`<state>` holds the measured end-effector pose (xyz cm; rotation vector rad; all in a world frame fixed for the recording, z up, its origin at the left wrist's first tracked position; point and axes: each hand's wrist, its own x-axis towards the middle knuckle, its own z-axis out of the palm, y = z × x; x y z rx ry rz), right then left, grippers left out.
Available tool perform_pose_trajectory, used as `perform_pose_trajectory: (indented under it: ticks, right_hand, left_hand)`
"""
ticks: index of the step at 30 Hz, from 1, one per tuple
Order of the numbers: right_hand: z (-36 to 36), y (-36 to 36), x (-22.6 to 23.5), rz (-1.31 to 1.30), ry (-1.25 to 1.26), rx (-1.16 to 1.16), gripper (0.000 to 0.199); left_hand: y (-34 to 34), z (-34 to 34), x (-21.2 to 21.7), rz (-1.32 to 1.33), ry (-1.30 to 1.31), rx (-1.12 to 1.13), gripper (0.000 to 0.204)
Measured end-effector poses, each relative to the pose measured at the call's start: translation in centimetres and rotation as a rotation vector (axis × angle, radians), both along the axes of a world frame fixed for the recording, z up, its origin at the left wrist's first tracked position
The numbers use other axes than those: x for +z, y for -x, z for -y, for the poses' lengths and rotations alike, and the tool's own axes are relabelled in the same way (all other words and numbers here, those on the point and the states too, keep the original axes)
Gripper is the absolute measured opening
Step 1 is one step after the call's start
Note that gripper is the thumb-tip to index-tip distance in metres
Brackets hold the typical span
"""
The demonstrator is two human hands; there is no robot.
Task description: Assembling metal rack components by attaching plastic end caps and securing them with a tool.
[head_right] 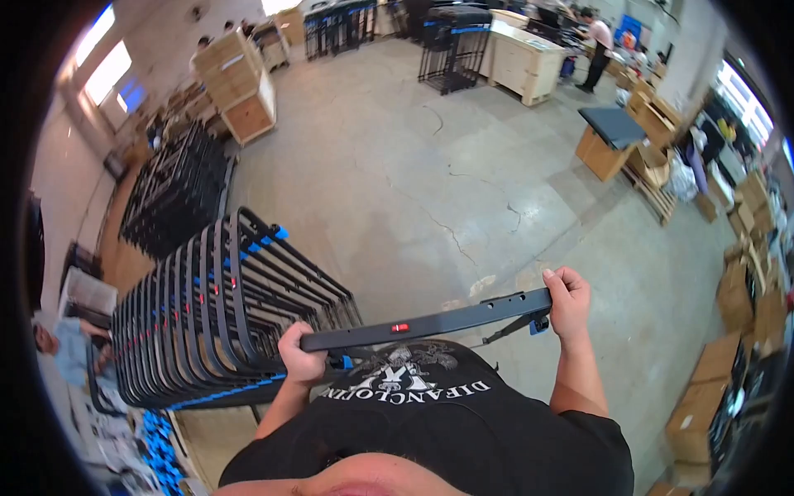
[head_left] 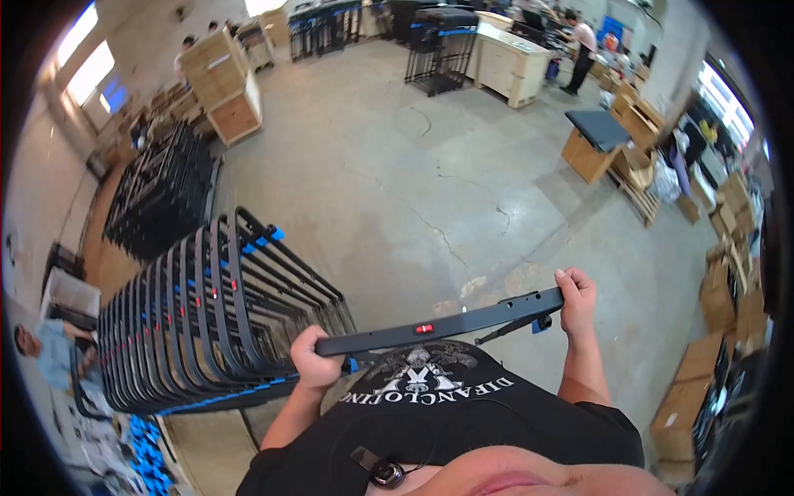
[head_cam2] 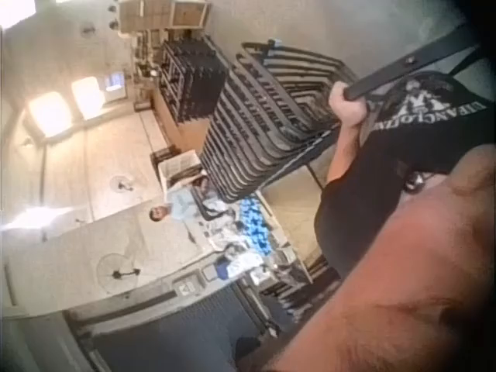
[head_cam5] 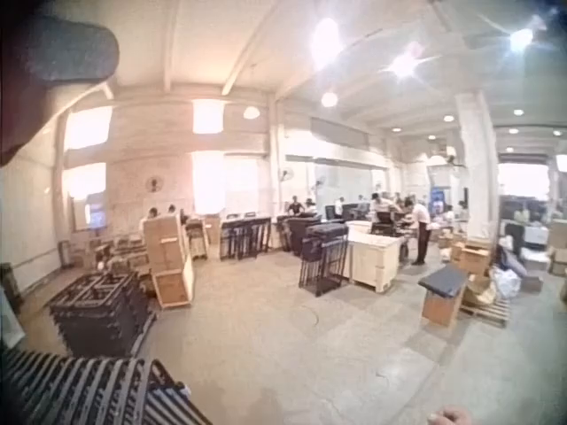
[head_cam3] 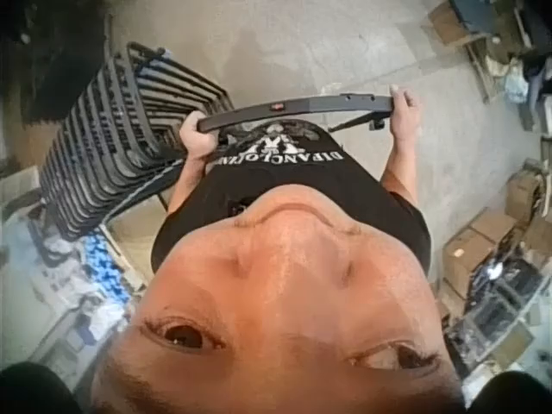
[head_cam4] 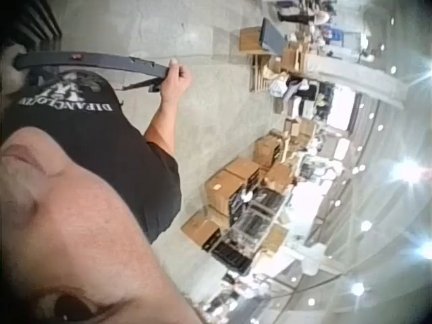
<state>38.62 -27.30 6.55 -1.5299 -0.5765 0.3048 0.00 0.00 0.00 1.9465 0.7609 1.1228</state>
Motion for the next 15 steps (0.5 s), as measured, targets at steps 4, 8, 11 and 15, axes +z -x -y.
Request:
perform_pose_trajectory:
  ticks: [4, 8, 11, 15]
  right_hand:
    - [-7.8, -3.5, 2.0, 0.095, 0.009, 0.071, 0.033]
    - [-19.3, -5.1, 3.4, 0.142, 0.053, 0.234, 0.033]
    - [-27.5, -6.6, 3.2, 0.149, 0.084, 0.449, 0.032]
    - [-39.1, -4.0, 2.3, 0.143, 0.144, 0.738, 0.029]
  left_hand:
    - [-1.1, -3.2, 0.3, 0.036, 0.095, 0.103, 0.026]
    - [0.9, -5.6, -0.6, 0.117, 0.161, 0.253, 0.029]
    - [2.0, -3.7, -1.6, 0.004, 0.083, 0.502, 0.035]
    - [3.8, -2.3, -1.1, 0.037, 0.092, 0.777, 0.033]
